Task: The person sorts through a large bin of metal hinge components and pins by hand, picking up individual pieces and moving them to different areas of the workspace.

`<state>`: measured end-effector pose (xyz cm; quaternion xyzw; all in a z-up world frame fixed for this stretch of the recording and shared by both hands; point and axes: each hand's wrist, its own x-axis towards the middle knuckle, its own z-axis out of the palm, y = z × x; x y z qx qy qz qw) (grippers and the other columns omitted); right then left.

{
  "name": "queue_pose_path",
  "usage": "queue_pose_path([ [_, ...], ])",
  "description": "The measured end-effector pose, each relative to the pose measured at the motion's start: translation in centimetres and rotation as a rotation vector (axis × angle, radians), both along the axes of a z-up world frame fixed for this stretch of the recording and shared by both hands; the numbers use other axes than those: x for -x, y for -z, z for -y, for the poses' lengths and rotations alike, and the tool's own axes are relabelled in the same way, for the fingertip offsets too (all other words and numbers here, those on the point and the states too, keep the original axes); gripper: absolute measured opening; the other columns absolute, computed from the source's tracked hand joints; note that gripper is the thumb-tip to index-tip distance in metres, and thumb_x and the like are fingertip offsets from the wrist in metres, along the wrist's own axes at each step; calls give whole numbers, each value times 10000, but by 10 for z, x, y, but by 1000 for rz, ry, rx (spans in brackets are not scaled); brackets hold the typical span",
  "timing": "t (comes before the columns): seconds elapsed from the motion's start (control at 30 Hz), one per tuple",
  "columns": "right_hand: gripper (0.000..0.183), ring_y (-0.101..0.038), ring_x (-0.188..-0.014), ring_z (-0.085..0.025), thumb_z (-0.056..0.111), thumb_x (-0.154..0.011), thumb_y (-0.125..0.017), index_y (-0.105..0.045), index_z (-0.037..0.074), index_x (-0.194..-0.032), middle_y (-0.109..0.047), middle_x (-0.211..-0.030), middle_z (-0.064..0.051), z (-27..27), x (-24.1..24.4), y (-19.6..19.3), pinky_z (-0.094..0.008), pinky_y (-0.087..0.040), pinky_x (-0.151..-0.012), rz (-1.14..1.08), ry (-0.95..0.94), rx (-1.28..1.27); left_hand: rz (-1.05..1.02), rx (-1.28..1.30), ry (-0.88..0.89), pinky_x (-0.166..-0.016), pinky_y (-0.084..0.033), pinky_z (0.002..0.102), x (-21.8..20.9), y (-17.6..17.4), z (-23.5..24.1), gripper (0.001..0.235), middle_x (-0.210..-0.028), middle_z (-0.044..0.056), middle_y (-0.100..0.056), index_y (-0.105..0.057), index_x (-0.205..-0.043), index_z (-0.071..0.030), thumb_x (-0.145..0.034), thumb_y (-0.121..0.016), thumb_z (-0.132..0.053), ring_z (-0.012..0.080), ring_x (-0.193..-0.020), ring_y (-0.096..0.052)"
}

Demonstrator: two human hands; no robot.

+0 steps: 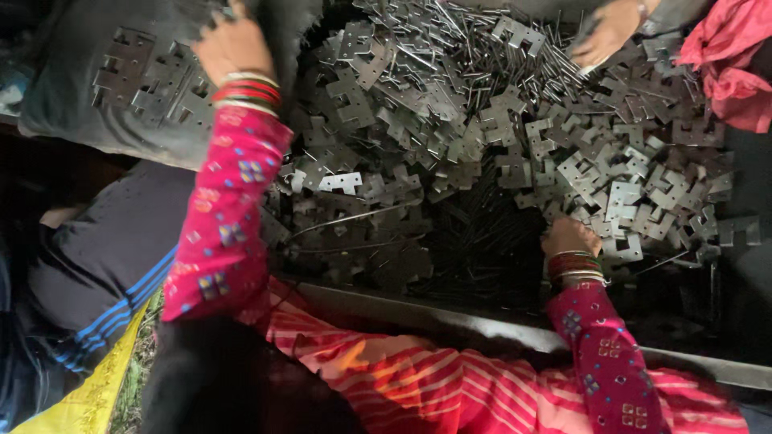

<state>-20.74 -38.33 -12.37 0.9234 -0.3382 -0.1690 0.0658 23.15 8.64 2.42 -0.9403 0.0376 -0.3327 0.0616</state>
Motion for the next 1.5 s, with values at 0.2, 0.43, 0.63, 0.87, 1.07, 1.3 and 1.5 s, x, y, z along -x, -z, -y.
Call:
queue_pose_path([
  [0.2,501,-700,-1017,-362,503,-776,-834,-762,141,-1115,-748,-1060,-174,-13,3,-26,-495,-564,-861,111,7,-45,-435,-2,389,-776,-579,404,159,-9,95,230,-931,101,-751,-736,-988,-132,-845,-689,-305,282,-860,-726],
  [0.43,400,-658,-1017,-204,404,-913,-742,-698,97,-1165,-705,-1103,-36,-5,41,-101,-349,-509,-904,1168,375,-1647,-666,72,676,-694,-591,454,248,50,124,110,-837,133,-743,-745,-911,-139,-913,-643,-181,336,-793,-740],
  [0.63,580,-656,-878,-283,603,-923,-563,-675,61,-1096,-669,-962,-63,-29,30,-138,-547,-554,-823,1648,357,-1834,-580,-106,564,-717,-571,481,244,91,121,207,-998,113,-741,-713,-1068,-104,-921,-598,-194,295,-861,-740],
  [0.87,480,-687,-861,-393,447,-929,-679,-682,40,-1184,-696,-963,-216,-63,1,-45,-515,-560,-765,665,-243,-594,-653,138,547,-776,-564,499,247,61,123,310,-1086,145,-686,-686,-1084,-81,-814,-734,-226,365,-1002,-682],
  [1.07,212,-678,-879,-419,258,-892,-674,-730,98,-1020,-686,-944,-183,-102,-11,-14,-545,-543,-765,422,-720,-315,-1192,1152,808,-844,-636,431,223,58,109,384,-1039,116,-750,-687,-1138,-45,-845,-794,-269,288,-949,-772],
  [1.3,266,-714,-844,-352,203,-888,-826,-712,85,-1098,-737,-954,-148,-66,-8,-34,-423,-557,-749,897,-353,-545,-1681,1714,1185,-836,-660,479,229,13,97,362,-1069,110,-671,-510,-1300,5,-1018,-719,-82,233,-903,-719],
  [1.5,301,-710,-897,-257,137,-889,-769,-664,83,-1166,-707,-1012,-94,-27,16,-74,-540,-594,-856,1505,648,-1539,-1410,1884,935,-794,-673,456,230,13,106,419,-1163,143,-707,-591,-1335,-42,-936,-691,40,308,-903,-760],
])
